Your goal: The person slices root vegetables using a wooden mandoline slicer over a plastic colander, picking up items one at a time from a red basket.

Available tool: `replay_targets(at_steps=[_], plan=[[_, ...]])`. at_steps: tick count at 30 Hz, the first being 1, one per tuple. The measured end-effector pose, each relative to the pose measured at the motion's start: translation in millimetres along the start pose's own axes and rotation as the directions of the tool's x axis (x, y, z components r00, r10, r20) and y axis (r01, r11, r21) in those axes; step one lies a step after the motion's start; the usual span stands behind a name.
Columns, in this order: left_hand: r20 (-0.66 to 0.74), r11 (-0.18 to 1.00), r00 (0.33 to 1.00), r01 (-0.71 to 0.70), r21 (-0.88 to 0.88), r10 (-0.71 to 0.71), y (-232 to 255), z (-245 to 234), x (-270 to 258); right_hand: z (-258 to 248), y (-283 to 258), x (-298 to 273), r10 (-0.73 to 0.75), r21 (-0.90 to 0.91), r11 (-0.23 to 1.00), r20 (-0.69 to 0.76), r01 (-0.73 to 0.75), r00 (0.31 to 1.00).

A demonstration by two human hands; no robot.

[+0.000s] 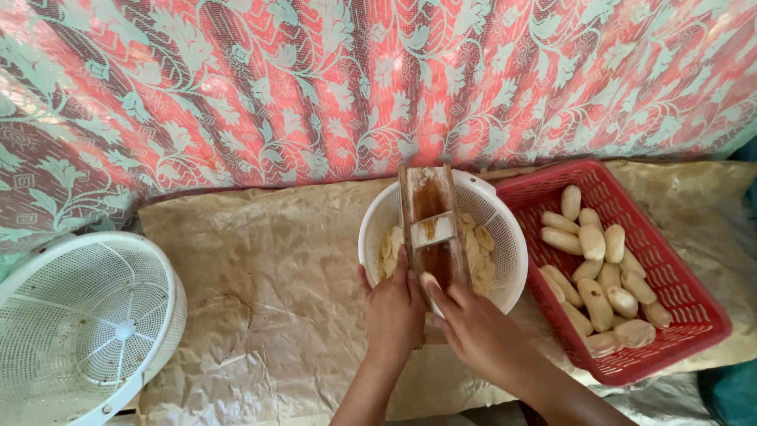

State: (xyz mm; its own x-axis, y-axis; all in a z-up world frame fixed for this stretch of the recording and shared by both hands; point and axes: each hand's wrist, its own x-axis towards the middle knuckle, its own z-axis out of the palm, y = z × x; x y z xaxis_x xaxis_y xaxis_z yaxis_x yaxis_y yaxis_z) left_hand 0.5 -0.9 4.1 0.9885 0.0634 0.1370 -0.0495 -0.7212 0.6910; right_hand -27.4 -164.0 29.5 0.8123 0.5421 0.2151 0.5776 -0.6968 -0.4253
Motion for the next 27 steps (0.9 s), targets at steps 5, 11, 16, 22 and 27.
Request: replay_targets(at_steps=[5,11,16,22,27], plan=[[0.015,1.000,1.000,-0.009,-0.022,0.009,0,0,-2,12,54,63,0.051,-0.068,0.996,0.008,-0.051,0.999],[-0.026,1.000,0.999,-0.019,0.017,0.020,-3,3,1,-11,80,131,0.081,-0.209,0.971,-0.166,-0.115,0.983],[-0.031,1.000,0.999,-0.018,-0.007,0.017,-4,4,-2,5,48,33,-0.111,-0.163,0.982,-0.106,0.093,0.988],[0.007,1.000,1.000,-0.015,0.005,0.015,-2,3,-1,23,56,27,-0.098,-0.173,0.982,-0.153,0.071,0.983],[-0.026,0.999,0.999,-0.018,0.040,0.020,-2,5,1,13,103,127,0.045,-0.112,0.991,-0.245,-0.074,0.969]])
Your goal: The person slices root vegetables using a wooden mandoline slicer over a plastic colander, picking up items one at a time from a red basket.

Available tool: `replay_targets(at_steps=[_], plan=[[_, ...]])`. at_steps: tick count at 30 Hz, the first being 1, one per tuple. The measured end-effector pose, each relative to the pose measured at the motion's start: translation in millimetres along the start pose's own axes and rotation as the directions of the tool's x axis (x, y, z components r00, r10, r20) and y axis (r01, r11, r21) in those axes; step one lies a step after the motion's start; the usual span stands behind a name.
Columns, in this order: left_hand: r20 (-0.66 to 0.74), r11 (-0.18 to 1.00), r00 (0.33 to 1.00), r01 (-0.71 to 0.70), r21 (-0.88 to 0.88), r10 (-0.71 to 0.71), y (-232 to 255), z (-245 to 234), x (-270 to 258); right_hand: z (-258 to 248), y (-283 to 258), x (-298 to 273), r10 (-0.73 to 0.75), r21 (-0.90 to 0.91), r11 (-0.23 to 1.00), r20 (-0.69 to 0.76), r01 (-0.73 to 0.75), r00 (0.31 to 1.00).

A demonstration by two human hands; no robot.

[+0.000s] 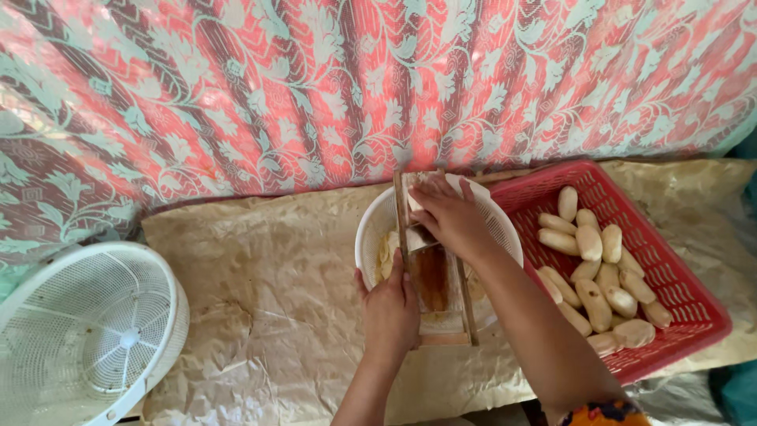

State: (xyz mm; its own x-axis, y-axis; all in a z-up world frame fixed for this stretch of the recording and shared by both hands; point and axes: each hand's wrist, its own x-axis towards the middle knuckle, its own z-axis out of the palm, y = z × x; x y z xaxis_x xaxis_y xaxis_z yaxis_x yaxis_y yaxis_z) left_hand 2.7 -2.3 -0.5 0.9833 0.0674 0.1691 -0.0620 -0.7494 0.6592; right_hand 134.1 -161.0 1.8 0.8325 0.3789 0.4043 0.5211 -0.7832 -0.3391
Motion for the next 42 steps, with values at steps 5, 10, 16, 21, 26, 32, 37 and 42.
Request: replay_targets(at_steps=[5,10,16,21,26,32,37,42], plan=[[-0.011,1.000,1.000,-0.001,-0.030,0.000,1,-2,-2,-16,-24,-47,-0.114,-0.108,0.987,0.063,0.120,0.992],[0.043,0.999,0.999,0.024,-0.042,-0.022,4,-8,-1,-40,-59,-122,-0.164,0.012,0.986,0.213,0.165,0.963],[-0.053,0.995,0.997,-0.067,-0.069,0.063,-1,1,-1,-2,-5,-27,-0.043,0.020,0.999,0.063,0.042,0.997],[0.008,1.000,1.000,0.008,-0.020,-0.008,-2,-1,-2,-4,-7,-11,-0.031,-0.017,0.999,0.048,0.032,0.998],[-0.008,0.999,1.000,0.003,-0.054,-0.003,1,-4,-4,-29,-53,-114,-0.179,0.013,0.984,0.118,0.179,0.977],[0.044,1.000,0.999,-0.003,-0.011,0.003,-1,0,-3,-12,-29,-85,-0.068,0.025,0.998,0.112,0.065,0.991],[0.059,1.000,0.998,0.019,0.015,-0.019,-13,5,0,1,3,2,-0.008,0.050,0.999,0.067,0.005,0.998],[-0.034,0.991,0.994,-0.104,-0.089,0.102,-45,-32,30,-7,39,-6,0.237,0.643,0.765,-0.230,-0.035,0.944]])
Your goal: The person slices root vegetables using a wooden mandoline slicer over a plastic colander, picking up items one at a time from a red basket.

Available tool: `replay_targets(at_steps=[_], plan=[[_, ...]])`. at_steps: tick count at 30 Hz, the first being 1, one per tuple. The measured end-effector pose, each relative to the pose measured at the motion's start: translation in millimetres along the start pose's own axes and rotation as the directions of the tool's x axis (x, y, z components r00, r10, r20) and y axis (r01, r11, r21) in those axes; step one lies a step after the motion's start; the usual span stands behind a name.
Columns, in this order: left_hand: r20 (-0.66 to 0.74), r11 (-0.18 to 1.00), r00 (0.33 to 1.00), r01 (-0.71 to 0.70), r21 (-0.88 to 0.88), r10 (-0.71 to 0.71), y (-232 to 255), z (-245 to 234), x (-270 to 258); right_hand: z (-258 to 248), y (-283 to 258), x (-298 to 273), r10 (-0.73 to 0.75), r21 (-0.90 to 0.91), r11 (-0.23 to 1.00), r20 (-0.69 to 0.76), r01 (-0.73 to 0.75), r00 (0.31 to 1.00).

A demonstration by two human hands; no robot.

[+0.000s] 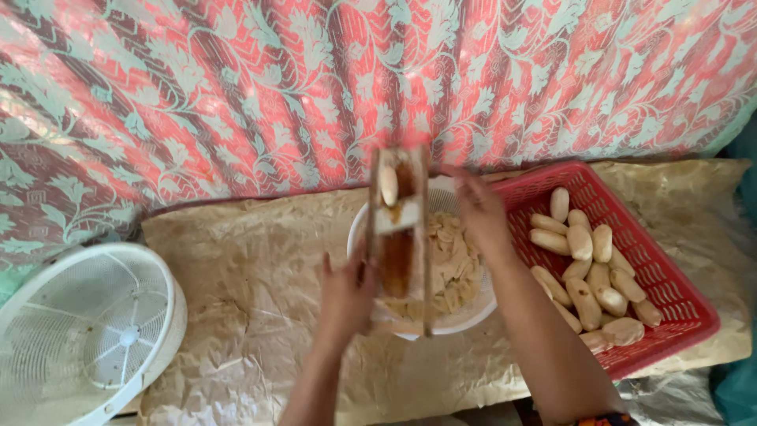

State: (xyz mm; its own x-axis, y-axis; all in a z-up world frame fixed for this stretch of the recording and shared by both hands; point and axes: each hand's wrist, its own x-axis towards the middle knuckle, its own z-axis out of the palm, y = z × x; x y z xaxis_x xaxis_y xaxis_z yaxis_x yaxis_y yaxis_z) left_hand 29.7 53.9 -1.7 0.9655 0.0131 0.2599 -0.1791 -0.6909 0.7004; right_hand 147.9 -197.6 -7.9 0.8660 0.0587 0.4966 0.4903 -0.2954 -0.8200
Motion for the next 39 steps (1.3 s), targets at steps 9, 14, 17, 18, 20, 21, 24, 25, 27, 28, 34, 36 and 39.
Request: replay_targets(at_steps=[9,14,17,18,20,21,24,25,27,28,34,36,39], plan=[[0.091,0.997,0.996,0.001,-0.072,0.006,20,-80,46,24,-1,-25,0.020,-0.294,0.943,0.516,0.155,0.856],[0.090,0.992,0.995,0.040,-0.121,-0.029,16,-76,42,28,-9,-16,-0.060,-0.460,0.773,0.632,0.436,0.773],[0.109,0.988,0.993,0.065,-0.138,-0.050,8,-75,36,-4,-15,-21,0.222,-0.616,0.732,0.621,0.293,0.751],[0.110,0.987,0.992,0.071,-0.142,-0.055,5,-74,33,-15,-16,-24,0.226,-0.616,0.731,0.625,0.294,0.747],[0.121,0.983,0.988,0.112,-0.145,-0.094,1,-68,26,-42,-16,-28,0.212,-0.530,0.843,0.485,0.092,0.849],[0.124,0.983,0.988,0.110,-0.149,-0.092,0,-63,23,-52,-17,-28,0.216,-0.534,0.840,0.482,0.090,0.849],[0.089,0.988,0.991,0.106,-0.112,-0.097,3,-43,9,-67,-30,-21,0.131,-0.364,0.931,0.294,-0.016,0.947],[0.094,0.991,0.988,0.125,-0.050,-0.120,6,-34,5,-69,-39,-20,0.148,-0.302,0.951,0.232,-0.074,0.961],[0.096,0.990,0.985,0.140,0.009,-0.141,12,-21,-3,-58,-53,-14,0.167,-0.237,0.964,0.169,-0.124,0.971],[0.086,0.990,0.989,0.116,0.079,-0.123,16,-15,-8,-50,-57,-10,0.039,-0.289,0.957,0.254,0.037,0.966],[0.007,0.973,0.991,0.131,0.189,-0.134,27,2,-17,2,-45,13,-0.083,-0.385,0.858,0.551,0.341,0.830],[-0.035,0.975,0.993,0.118,0.186,-0.114,23,10,-17,16,-35,18,-0.075,-0.376,0.858,0.582,0.350,0.810],[-0.104,0.974,0.994,-0.018,0.226,0.043,18,20,-16,31,-22,20,0.028,-0.468,0.830,0.578,0.303,0.815]])
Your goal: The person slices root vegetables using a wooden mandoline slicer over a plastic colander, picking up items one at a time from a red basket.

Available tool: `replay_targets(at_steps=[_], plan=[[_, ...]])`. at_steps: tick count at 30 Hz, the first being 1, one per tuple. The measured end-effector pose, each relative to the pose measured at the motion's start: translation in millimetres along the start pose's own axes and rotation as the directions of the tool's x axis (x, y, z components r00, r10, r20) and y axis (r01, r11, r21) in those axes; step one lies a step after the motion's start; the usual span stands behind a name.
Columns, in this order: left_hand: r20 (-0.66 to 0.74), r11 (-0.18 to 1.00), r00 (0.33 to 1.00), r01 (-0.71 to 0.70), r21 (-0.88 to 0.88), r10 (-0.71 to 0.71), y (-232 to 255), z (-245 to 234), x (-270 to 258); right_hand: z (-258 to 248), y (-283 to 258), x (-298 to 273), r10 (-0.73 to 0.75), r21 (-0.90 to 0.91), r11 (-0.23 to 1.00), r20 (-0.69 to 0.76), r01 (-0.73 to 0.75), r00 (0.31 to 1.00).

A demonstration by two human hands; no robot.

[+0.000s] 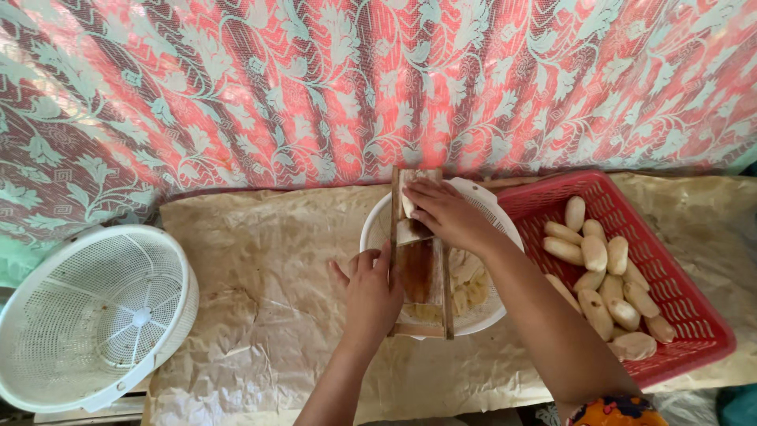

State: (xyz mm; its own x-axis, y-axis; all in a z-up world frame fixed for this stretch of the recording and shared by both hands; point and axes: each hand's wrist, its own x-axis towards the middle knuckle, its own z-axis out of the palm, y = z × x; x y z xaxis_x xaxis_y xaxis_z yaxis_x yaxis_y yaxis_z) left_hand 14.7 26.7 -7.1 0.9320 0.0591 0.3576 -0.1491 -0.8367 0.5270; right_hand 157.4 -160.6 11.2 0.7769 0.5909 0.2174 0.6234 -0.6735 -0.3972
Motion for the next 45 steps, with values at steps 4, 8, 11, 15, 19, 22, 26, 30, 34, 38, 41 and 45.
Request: replay_targets(at_steps=[4,8,11,15,19,22,26,30,34,38,41,45], plan=[[0.042,0.997,0.998,0.058,-0.052,-0.056,-1,5,0,10,-7,-7,-0.053,-0.011,0.999,-0.063,0.052,0.997],[0.068,0.990,0.995,0.080,-0.115,-0.073,-2,5,-2,16,-50,-62,-0.165,0.012,0.986,-0.095,0.167,0.982],[0.122,0.981,0.987,0.126,-0.150,-0.108,-4,6,-2,15,-79,-105,-0.164,0.051,0.985,-0.068,0.168,0.984],[0.145,0.971,0.980,0.163,-0.177,-0.138,-8,8,-1,25,-72,-96,-0.141,0.006,0.990,-0.110,0.143,0.984],[0.156,0.961,0.980,0.155,-0.231,-0.121,-11,9,-2,27,-24,-32,-0.022,0.026,0.999,-0.250,0.030,0.968],[0.153,0.959,0.977,0.177,-0.221,-0.145,-7,11,-2,20,-9,-4,0.020,0.068,0.998,-0.242,-0.004,0.970],[0.153,0.954,0.977,0.185,-0.234,-0.152,-8,11,-2,24,-33,-47,-0.006,0.120,0.992,-0.230,0.035,0.973],[0.147,0.948,0.979,0.179,-0.263,-0.144,-11,14,-3,30,-74,-107,-0.090,0.060,0.993,-0.155,0.101,0.984],[0.138,0.951,0.982,0.158,-0.267,-0.125,-12,14,-2,33,-58,-88,-0.029,0.087,0.995,-0.132,0.041,0.991],[0.210,0.948,0.964,0.213,-0.236,-0.165,-11,10,-3,29,-17,-12,0.002,0.006,1.000,-0.220,-0.001,0.976],[0.127,0.963,0.983,0.160,-0.217,-0.134,-8,13,-3,28,-12,3,0.080,-0.049,0.994,-0.230,-0.093,0.970],[0.157,0.967,0.974,0.188,-0.174,-0.161,-10,13,-3,31,-45,-59,-0.046,-0.004,0.999,-0.235,0.047,0.971]])
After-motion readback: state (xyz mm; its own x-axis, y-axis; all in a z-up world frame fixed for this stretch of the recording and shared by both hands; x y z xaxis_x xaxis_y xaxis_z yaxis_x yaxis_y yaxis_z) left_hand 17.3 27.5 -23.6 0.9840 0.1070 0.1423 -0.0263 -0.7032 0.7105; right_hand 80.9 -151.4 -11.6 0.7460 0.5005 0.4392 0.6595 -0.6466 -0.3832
